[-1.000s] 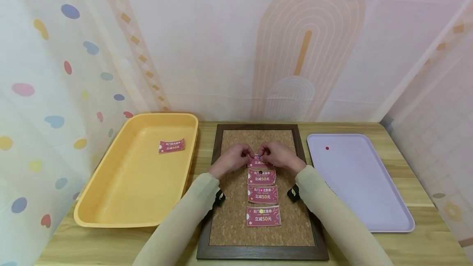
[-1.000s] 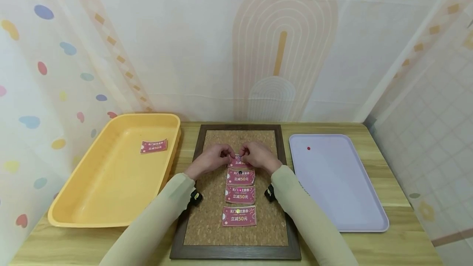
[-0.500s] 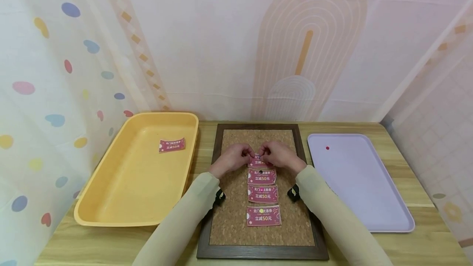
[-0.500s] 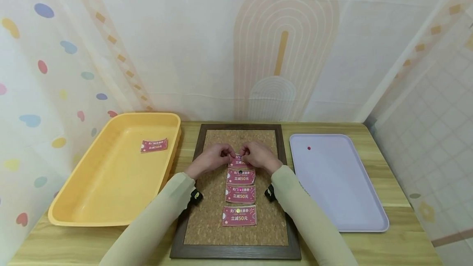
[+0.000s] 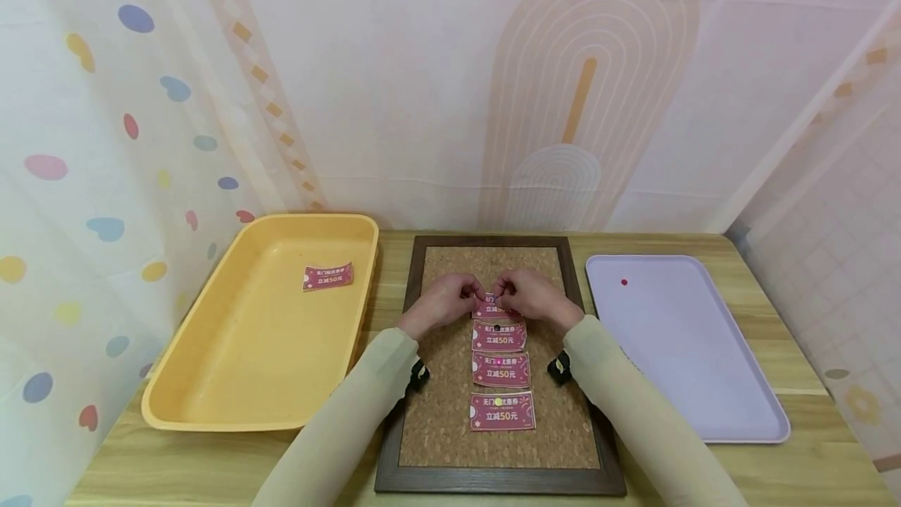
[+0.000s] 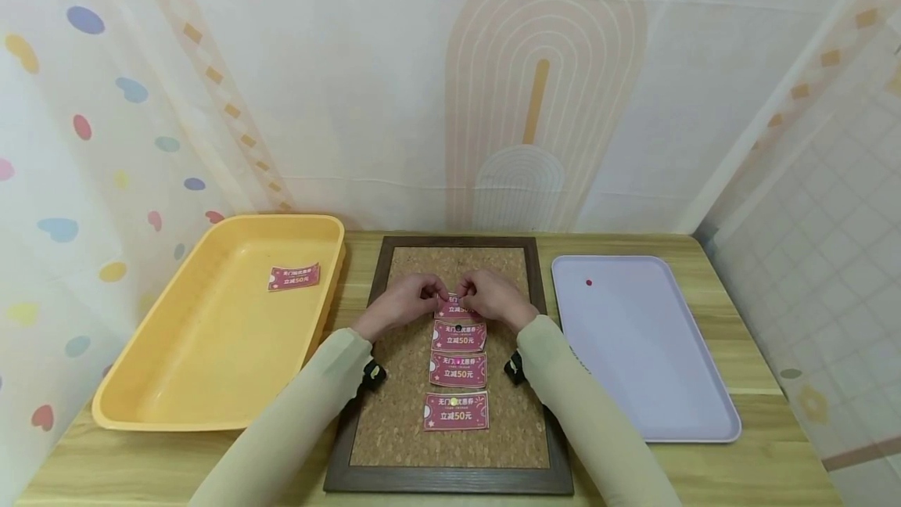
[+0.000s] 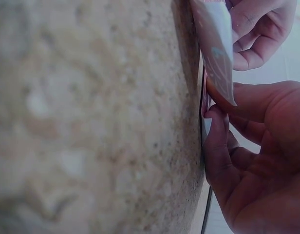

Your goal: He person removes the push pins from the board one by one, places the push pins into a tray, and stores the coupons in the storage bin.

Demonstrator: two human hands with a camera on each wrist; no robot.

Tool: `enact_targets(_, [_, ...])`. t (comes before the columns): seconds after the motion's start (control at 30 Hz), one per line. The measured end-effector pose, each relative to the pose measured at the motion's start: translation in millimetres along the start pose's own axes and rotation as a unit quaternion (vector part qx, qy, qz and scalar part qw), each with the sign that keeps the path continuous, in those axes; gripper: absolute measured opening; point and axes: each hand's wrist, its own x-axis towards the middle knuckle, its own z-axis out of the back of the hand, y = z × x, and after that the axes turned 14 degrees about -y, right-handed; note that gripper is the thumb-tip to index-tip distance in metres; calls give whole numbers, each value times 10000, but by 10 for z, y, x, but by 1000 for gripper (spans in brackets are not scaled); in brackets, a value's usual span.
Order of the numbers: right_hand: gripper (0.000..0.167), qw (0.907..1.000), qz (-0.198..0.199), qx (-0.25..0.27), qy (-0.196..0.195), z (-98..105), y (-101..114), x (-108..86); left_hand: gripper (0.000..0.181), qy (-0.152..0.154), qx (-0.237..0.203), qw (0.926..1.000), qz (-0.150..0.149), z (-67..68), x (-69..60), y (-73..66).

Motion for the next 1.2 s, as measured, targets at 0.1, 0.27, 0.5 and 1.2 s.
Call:
enact_targets(0.1, [3, 10000, 3, 4, -1, 2, 0, -2, 10, 25, 15, 10000, 42, 2, 0, -7])
enact_targets(0.27, [4, 10000, 28, 73, -5, 12, 4, -11, 9, 74, 60, 9999, 73, 11, -10, -25])
enact_targets(0.5, [5, 9999, 83, 121, -6, 21, 11, -6, 8, 65, 131, 9999, 79, 17, 4, -14])
enact_targets(1.2, [5, 9950, -253, 943, 191, 123, -47, -15, 5, -231, 93, 9997, 25, -44, -3, -51])
